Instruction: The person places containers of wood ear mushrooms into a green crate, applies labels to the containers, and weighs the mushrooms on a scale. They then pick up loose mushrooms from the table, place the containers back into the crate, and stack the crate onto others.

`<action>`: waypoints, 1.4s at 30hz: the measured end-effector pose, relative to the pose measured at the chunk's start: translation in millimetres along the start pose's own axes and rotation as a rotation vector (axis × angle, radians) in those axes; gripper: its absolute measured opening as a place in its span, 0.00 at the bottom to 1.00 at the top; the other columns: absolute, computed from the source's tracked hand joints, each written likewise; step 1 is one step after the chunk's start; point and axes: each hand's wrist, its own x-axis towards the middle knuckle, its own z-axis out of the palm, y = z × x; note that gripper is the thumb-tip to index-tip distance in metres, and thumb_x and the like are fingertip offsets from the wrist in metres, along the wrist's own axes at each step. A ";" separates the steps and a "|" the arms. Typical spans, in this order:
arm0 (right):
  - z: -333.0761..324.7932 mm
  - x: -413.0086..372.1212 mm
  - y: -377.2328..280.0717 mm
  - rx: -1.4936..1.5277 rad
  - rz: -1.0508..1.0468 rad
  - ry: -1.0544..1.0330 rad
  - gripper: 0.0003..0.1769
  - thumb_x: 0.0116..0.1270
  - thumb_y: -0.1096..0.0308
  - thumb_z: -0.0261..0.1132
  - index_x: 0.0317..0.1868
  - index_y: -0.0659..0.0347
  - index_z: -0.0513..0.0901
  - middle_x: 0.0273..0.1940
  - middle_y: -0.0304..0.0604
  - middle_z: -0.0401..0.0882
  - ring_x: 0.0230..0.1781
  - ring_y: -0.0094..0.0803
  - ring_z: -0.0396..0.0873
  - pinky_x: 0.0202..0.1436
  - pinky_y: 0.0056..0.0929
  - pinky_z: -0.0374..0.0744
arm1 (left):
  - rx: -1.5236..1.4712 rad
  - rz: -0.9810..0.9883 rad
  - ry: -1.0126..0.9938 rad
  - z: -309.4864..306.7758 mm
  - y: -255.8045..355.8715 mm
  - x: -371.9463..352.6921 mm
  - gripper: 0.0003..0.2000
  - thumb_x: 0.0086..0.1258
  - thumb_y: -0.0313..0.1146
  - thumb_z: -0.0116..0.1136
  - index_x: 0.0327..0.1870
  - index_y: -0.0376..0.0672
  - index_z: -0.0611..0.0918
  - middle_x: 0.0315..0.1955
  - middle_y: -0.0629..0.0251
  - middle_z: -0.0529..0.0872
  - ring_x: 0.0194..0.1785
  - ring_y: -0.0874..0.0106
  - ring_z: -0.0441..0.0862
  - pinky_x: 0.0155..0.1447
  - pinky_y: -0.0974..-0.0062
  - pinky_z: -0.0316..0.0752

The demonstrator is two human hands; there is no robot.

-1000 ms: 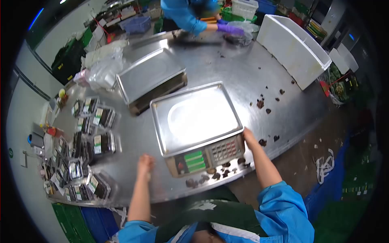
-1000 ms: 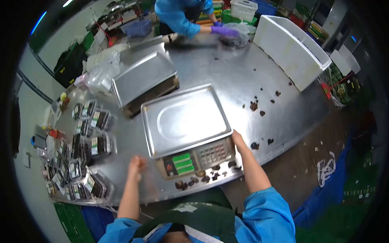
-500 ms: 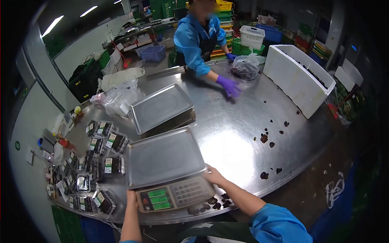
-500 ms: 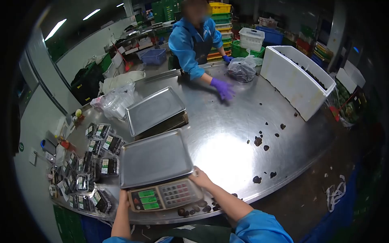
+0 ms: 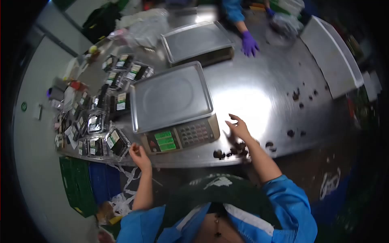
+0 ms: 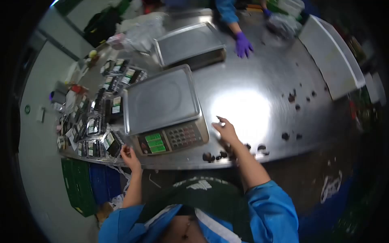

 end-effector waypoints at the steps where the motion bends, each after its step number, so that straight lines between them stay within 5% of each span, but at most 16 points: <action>1: -15.1 -7.2 33.6 -0.188 -0.245 0.224 0.24 0.57 0.62 0.63 0.52 0.64 0.73 0.48 0.52 0.76 0.49 0.37 0.75 0.50 0.33 0.74 | -0.011 0.248 -0.143 1.2 9.6 -23.2 0.11 0.62 0.23 0.51 0.45 0.35 0.72 0.35 0.61 0.74 0.40 0.71 0.72 0.49 0.77 0.66; 3: -52.3 -27.5 84.4 -0.227 -0.066 0.512 0.24 0.55 0.63 0.65 0.51 0.63 0.75 0.48 0.52 0.76 0.49 0.41 0.74 0.51 0.33 0.72 | -0.094 0.089 -0.800 23.7 25.1 -65.9 0.14 0.57 0.24 0.55 0.46 0.36 0.73 0.36 0.59 0.77 0.44 0.67 0.77 0.48 0.72 0.71; 4: -65.3 -37.9 94.2 -0.190 -0.055 0.546 0.23 0.54 0.63 0.65 0.50 0.64 0.75 0.47 0.53 0.76 0.49 0.42 0.73 0.51 0.34 0.72 | 0.142 0.281 -1.084 38.4 37.2 -72.5 0.19 0.55 0.26 0.58 0.49 0.40 0.72 0.42 0.58 0.77 0.48 0.64 0.77 0.50 0.68 0.71; 6: -95.9 -67.5 96.3 -0.177 -0.011 0.668 0.23 0.53 0.63 0.66 0.48 0.64 0.76 0.46 0.53 0.76 0.49 0.44 0.73 0.52 0.34 0.71 | 0.294 0.237 -1.276 72.8 51.1 -79.8 0.28 0.53 0.29 0.61 0.57 0.43 0.65 0.46 0.57 0.73 0.47 0.60 0.76 0.49 0.65 0.72; 9: -126.4 -100.4 103.4 -0.402 -0.051 0.696 0.26 0.50 0.63 0.68 0.49 0.65 0.74 0.48 0.54 0.73 0.50 0.46 0.71 0.55 0.37 0.69 | 0.420 0.434 -1.391 110.7 56.1 -86.1 0.33 0.51 0.28 0.62 0.60 0.43 0.62 0.50 0.54 0.69 0.45 0.52 0.75 0.46 0.60 0.72; 13: -192.7 -104.7 133.9 -0.741 0.080 0.692 0.46 0.39 0.60 0.75 0.60 0.61 0.63 0.59 0.57 0.60 0.59 0.50 0.61 0.62 0.39 0.62 | 0.374 0.600 -1.453 148.6 78.1 -109.5 0.35 0.49 0.27 0.63 0.61 0.43 0.60 0.52 0.53 0.67 0.44 0.49 0.75 0.46 0.59 0.72; 16: -250.7 -93.7 149.7 -0.793 0.057 0.703 0.49 0.37 0.55 0.76 0.61 0.56 0.63 0.61 0.56 0.57 0.61 0.50 0.60 0.62 0.40 0.63 | 0.393 0.614 -1.509 181.0 102.1 -133.4 0.37 0.48 0.26 0.64 0.62 0.42 0.58 0.53 0.52 0.64 0.45 0.50 0.75 0.46 0.59 0.72; 22: -296.8 -74.4 133.3 -0.866 0.267 0.153 0.52 0.32 0.43 0.75 0.59 0.55 0.65 0.55 0.54 0.62 0.52 0.49 0.70 0.53 0.40 0.72 | 0.328 0.604 -1.568 251.9 152.1 -200.9 0.39 0.48 0.24 0.61 0.64 0.43 0.56 0.53 0.52 0.64 0.44 0.49 0.75 0.45 0.60 0.73; 30: -247.4 -81.7 126.0 -0.585 0.138 -0.093 0.49 0.38 0.62 0.73 0.61 0.63 0.56 0.50 0.58 0.64 0.47 0.54 0.72 0.49 0.40 0.74 | 0.199 0.602 -1.533 331.6 207.2 -280.7 0.33 0.50 0.24 0.58 0.60 0.44 0.60 0.48 0.57 0.66 0.38 0.52 0.78 0.38 0.59 0.75; 35: -240.7 -69.7 156.8 -0.384 0.048 0.000 0.44 0.38 0.73 0.71 0.59 0.65 0.60 0.49 0.57 0.67 0.44 0.52 0.73 0.49 0.38 0.74 | 0.269 0.426 -1.594 357.7 218.8 -304.7 0.31 0.50 0.31 0.62 0.58 0.46 0.63 0.50 0.54 0.68 0.45 0.51 0.74 0.44 0.61 0.73; 40: -282.2 -33.7 164.1 -0.014 0.195 -0.034 0.34 0.41 0.76 0.70 0.53 0.65 0.70 0.37 0.37 0.69 0.40 0.26 0.70 0.48 0.22 0.70 | 0.036 0.297 -1.528 408.5 227.4 -307.8 0.29 0.47 0.30 0.63 0.53 0.44 0.67 0.46 0.52 0.71 0.48 0.52 0.72 0.48 0.63 0.70; 42: -314.5 -3.0 147.9 -0.010 0.187 -0.007 0.33 0.41 0.76 0.70 0.52 0.65 0.71 0.37 0.37 0.69 0.38 0.25 0.70 0.47 0.21 0.70 | -0.040 0.366 -1.500 451.4 238.5 -298.1 0.27 0.47 0.30 0.63 0.51 0.42 0.69 0.43 0.51 0.73 0.47 0.52 0.72 0.48 0.64 0.70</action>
